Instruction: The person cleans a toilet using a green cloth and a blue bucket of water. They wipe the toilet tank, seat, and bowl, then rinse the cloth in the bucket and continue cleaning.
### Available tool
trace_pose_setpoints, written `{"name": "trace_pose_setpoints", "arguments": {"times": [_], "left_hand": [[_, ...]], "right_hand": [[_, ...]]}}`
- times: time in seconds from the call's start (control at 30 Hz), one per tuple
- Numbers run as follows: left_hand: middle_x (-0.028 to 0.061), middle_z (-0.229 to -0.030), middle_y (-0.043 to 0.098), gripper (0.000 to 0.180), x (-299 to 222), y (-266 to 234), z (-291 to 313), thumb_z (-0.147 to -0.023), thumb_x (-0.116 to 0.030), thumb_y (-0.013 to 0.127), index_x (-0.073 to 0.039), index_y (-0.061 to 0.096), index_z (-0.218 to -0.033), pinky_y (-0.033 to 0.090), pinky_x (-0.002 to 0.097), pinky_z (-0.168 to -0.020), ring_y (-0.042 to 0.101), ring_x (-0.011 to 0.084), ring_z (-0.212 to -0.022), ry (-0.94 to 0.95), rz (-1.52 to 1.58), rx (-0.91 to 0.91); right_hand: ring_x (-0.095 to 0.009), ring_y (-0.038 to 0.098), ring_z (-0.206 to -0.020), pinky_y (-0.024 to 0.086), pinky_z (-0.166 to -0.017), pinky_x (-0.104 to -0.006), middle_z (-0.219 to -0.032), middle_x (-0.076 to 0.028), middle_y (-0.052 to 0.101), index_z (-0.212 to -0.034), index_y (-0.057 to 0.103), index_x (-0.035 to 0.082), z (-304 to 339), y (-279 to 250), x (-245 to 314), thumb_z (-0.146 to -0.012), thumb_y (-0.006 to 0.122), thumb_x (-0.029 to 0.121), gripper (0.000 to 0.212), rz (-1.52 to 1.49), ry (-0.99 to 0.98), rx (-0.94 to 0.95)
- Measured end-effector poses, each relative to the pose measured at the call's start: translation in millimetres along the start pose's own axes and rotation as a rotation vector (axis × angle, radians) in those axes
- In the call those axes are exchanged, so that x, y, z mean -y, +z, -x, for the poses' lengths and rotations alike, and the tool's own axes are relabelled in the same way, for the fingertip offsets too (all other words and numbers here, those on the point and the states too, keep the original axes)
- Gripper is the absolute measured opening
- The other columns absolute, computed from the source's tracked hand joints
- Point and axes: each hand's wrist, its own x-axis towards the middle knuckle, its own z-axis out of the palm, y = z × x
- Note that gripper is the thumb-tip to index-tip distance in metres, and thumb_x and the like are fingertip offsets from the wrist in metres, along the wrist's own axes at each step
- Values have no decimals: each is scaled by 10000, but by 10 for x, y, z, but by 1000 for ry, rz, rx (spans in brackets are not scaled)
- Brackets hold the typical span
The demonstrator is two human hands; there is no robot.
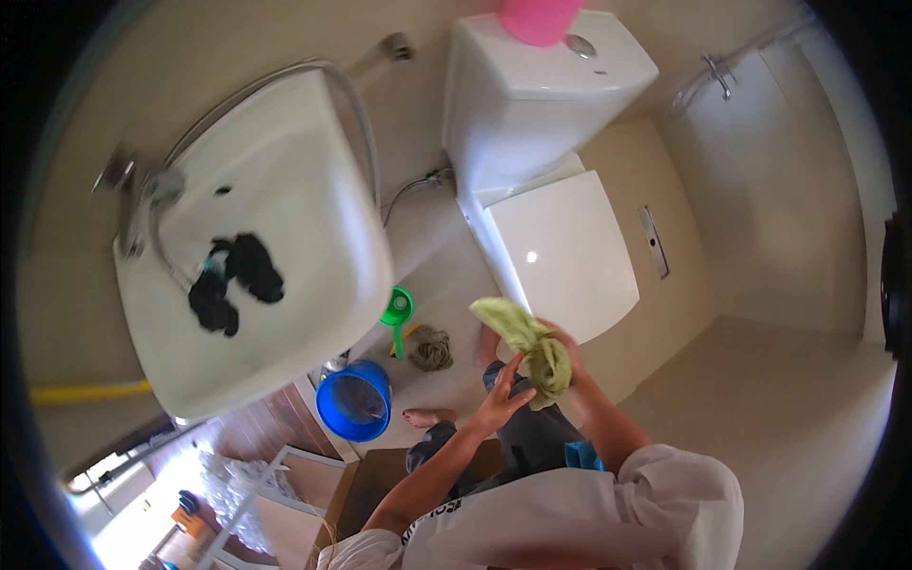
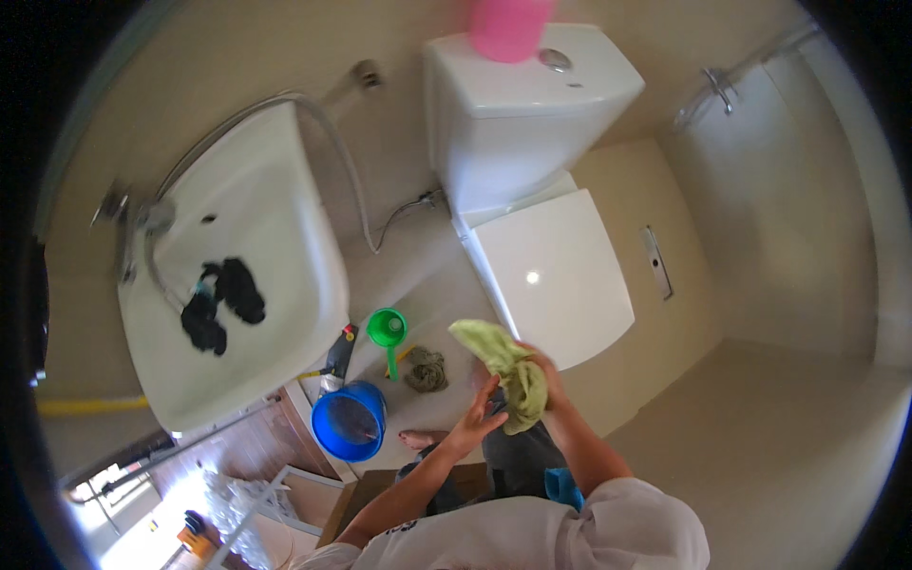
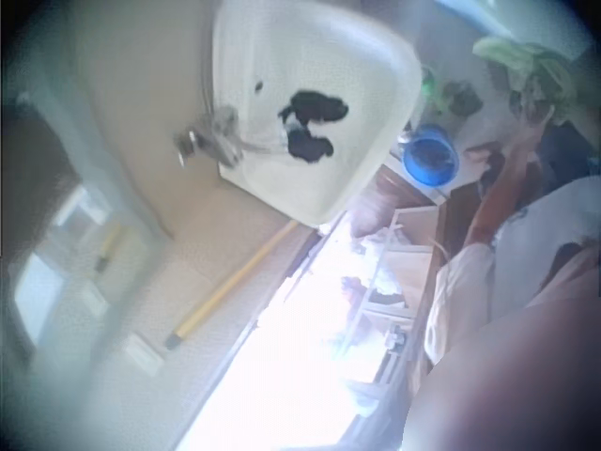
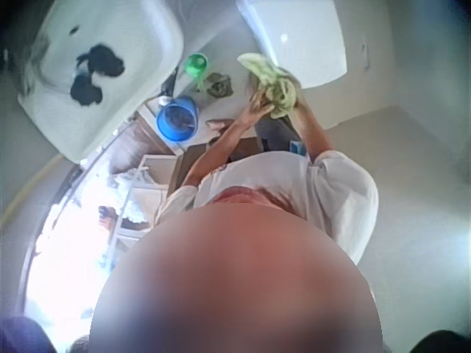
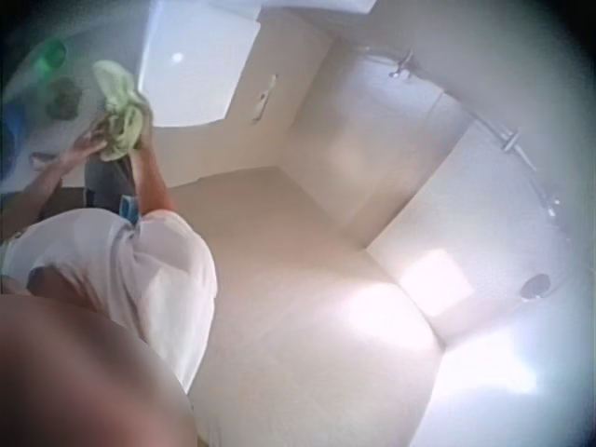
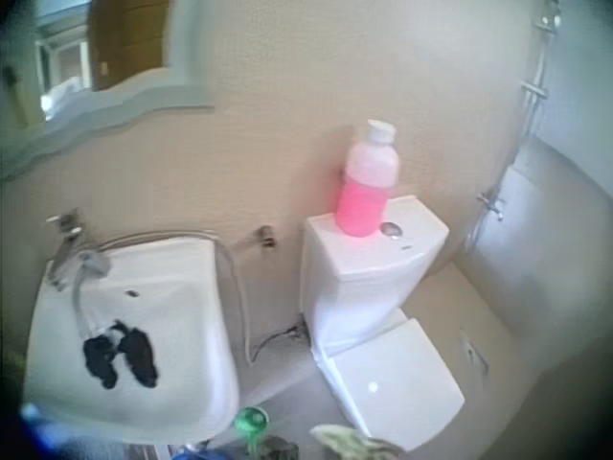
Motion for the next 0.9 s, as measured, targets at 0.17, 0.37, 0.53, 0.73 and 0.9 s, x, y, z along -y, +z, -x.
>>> {"name": "trace_pose_setpoints", "arguments": {"times": [0.17,0.37,0.53,0.73,0.9], "left_hand": [[155,-1355,212,705,120,-143,-367,-817,-300,560,-58,152,-1339,226,347,-990,222,260,-1248,-188,-7,-114],[177,-1346,230,688,463,-268,-557,-826,-282,544,-47,145,-1334,262,344,-970,227,257,-1247,-320,-40,-307],[191,-1322,269,673,608,-274,-385,-823,-257,537,-20,156,-1325,247,359,-974,270,272,-1219,-375,-141,-360],[211,-1299,294,641,375,-193,-1064,-812,-255,531,-9,210,-1309,197,390,-1001,282,312,-1206,-227,-613,-447],[208,-1319,264,602,65,-321,-1558,-838,-191,503,-18,184,-1319,212,384,-1003,265,297,-1228,-155,-403,-563]], "right_hand": [[-283,274,-1184,272,-964,-376,-1296,-192,244,-1284,316,62,-239,-1119,335,-818,447,219,509,468,-346,-513],[-398,52,-1276,106,-1004,-520,-1371,-268,61,-1353,195,139,-1142,-1556,13,-721,539,526,817,1366,-121,-1255],[-380,108,-1273,85,-1008,-516,-1363,-259,134,-1327,277,143,-2031,-1653,812,-739,535,430,704,1378,-406,-1221],[-315,183,-1272,132,-1032,-459,-1357,-171,238,-1295,336,158,-2823,-609,1257,-731,522,185,594,1731,-628,-591],[-304,200,-1268,116,-1040,-446,-1336,-172,281,-1222,438,108,-3034,-410,1275,-734,513,176,499,1880,-635,-260]]}}
